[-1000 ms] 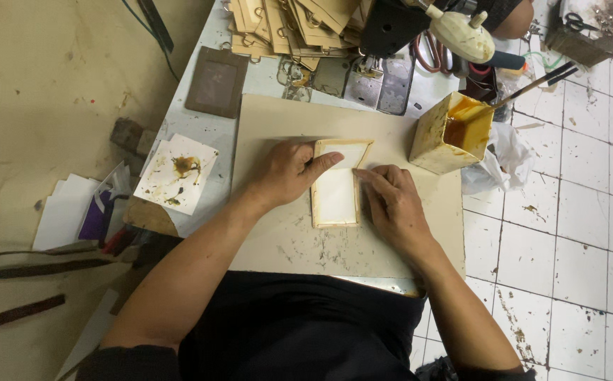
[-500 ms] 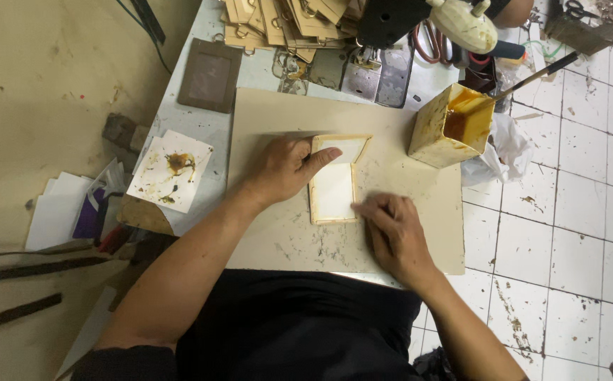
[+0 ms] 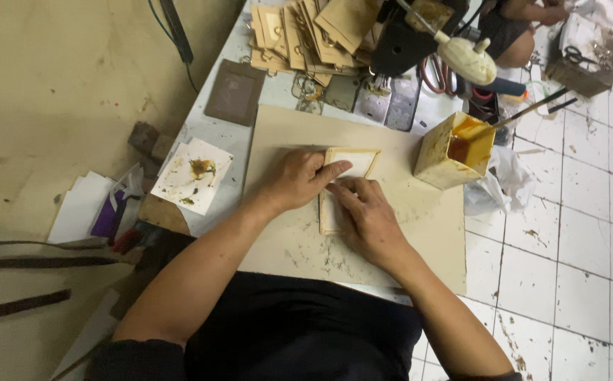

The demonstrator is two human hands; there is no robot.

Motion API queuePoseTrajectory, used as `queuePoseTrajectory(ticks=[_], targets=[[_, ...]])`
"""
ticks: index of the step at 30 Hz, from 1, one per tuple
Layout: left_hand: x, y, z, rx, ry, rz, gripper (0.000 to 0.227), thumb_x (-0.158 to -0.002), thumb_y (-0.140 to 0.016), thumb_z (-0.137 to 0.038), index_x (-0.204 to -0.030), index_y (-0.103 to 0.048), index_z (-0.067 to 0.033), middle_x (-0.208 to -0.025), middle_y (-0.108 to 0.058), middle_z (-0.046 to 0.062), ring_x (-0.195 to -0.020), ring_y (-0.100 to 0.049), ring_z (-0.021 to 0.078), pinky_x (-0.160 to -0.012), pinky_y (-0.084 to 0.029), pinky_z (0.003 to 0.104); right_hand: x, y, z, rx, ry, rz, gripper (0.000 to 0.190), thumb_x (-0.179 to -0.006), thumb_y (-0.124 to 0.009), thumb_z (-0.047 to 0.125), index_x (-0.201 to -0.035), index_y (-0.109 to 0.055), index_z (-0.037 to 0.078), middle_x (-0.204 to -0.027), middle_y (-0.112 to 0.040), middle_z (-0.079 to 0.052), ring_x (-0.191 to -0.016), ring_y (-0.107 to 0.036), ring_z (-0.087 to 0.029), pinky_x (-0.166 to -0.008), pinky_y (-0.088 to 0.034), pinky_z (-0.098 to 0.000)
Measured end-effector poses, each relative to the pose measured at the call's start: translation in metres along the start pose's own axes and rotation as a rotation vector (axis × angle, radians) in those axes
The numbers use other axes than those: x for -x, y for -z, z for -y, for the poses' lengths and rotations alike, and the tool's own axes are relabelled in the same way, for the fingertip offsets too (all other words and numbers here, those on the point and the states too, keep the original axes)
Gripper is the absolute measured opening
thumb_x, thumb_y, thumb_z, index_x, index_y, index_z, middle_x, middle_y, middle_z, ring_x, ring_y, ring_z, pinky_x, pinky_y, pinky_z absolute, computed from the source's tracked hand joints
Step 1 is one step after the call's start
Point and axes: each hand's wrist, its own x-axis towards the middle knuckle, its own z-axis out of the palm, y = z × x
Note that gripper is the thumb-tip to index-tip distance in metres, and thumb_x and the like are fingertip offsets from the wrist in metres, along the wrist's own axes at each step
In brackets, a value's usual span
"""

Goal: The person assembles small keychain-like items by inserting white rectangular inserts into brown leather-like frames, then closing and stacking them. The person repeatedly picks up frames, inserts the white pieces, closes the items, and places them aside on the table.

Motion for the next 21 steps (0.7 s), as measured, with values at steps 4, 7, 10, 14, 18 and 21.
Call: queuePoseTrajectory(ticks=[4, 7, 10, 14, 18, 21], targets=[[0.002, 0.009, -0.008, -0.034, 0.005, -0.014, 0.069, -0.100, -0.057, -0.055, -0.056, -0.053, -0.0016, -0.055, -0.055, 0.026, -0.057, -0.063, 0.0456, -0.051, -0.045, 0.049, -0.003, -0.025, -0.021, 0.073, 0.040, 0.010, 0.031, -0.086, -0.064, 0.004, -0.116, -0.071, 0.012, -0.099, -0.060, -0.013, -0.093, -0.063, -0.036, -0.081, -0.054, -0.0464], [0.002, 0.011, -0.009, -0.029, 0.023, 0.000, 0.070, -0.099, -0.055, -0.058, -0.057, -0.055, -0.0012, -0.056, -0.056, 0.027, -0.056, -0.063, 0.0459, -0.051, -0.043, 0.049, -0.004, -0.029, -0.020, 0.096, 0.032, 0.017, 0.028, -0.087, -0.064, 0.007, -0.113, -0.070, 0.012, -0.098, -0.058, -0.012, -0.093, -0.061, -0.036, -0.080, -0.052, -0.0461], [0.002, 0.012, -0.010, -0.022, 0.029, 0.022, 0.068, -0.100, -0.054, -0.056, -0.057, -0.055, -0.0026, -0.057, -0.056, 0.027, -0.061, -0.065, 0.0467, -0.052, -0.046, 0.050, 0.000, -0.027, -0.016, 0.103, 0.028, 0.027, 0.029, -0.086, -0.064, 0.006, -0.114, -0.071, 0.013, -0.096, -0.056, -0.012, -0.091, -0.060, -0.036, -0.080, -0.050, -0.0455], [0.003, 0.009, -0.007, -0.032, 0.024, 0.006, 0.069, -0.099, -0.056, -0.055, -0.056, -0.053, -0.0005, -0.055, -0.055, 0.027, -0.060, -0.065, 0.0470, -0.052, -0.045, 0.051, 0.023, -0.025, -0.010, 0.122, 0.021, 0.061, 0.041, -0.084, -0.065, 0.009, -0.123, -0.070, 0.020, -0.099, -0.056, -0.008, -0.094, -0.059, -0.034, -0.083, -0.047, -0.0450], [0.003, 0.014, -0.013, -0.016, 0.012, -0.004, 0.065, -0.100, -0.057, -0.053, -0.058, -0.054, -0.0028, -0.057, -0.057, 0.025, -0.061, -0.066, 0.0447, -0.051, -0.046, 0.049, 0.048, -0.016, 0.009, 0.104, 0.049, 0.077, 0.038, -0.089, -0.062, 0.010, -0.123, -0.073, 0.024, -0.099, -0.058, -0.006, -0.093, -0.059, -0.031, -0.085, -0.046, -0.0435], [0.002, 0.011, -0.009, 0.004, 0.029, 0.008, 0.066, -0.100, -0.055, -0.055, -0.059, -0.055, -0.0037, -0.055, -0.057, 0.023, -0.058, -0.066, 0.0418, -0.052, -0.047, 0.047, 0.057, -0.012, 0.004, 0.106, 0.111, 0.111, 0.039, -0.092, -0.059, 0.011, -0.127, -0.072, 0.023, -0.106, -0.057, -0.006, -0.097, -0.057, -0.029, -0.089, -0.044, -0.0418]])
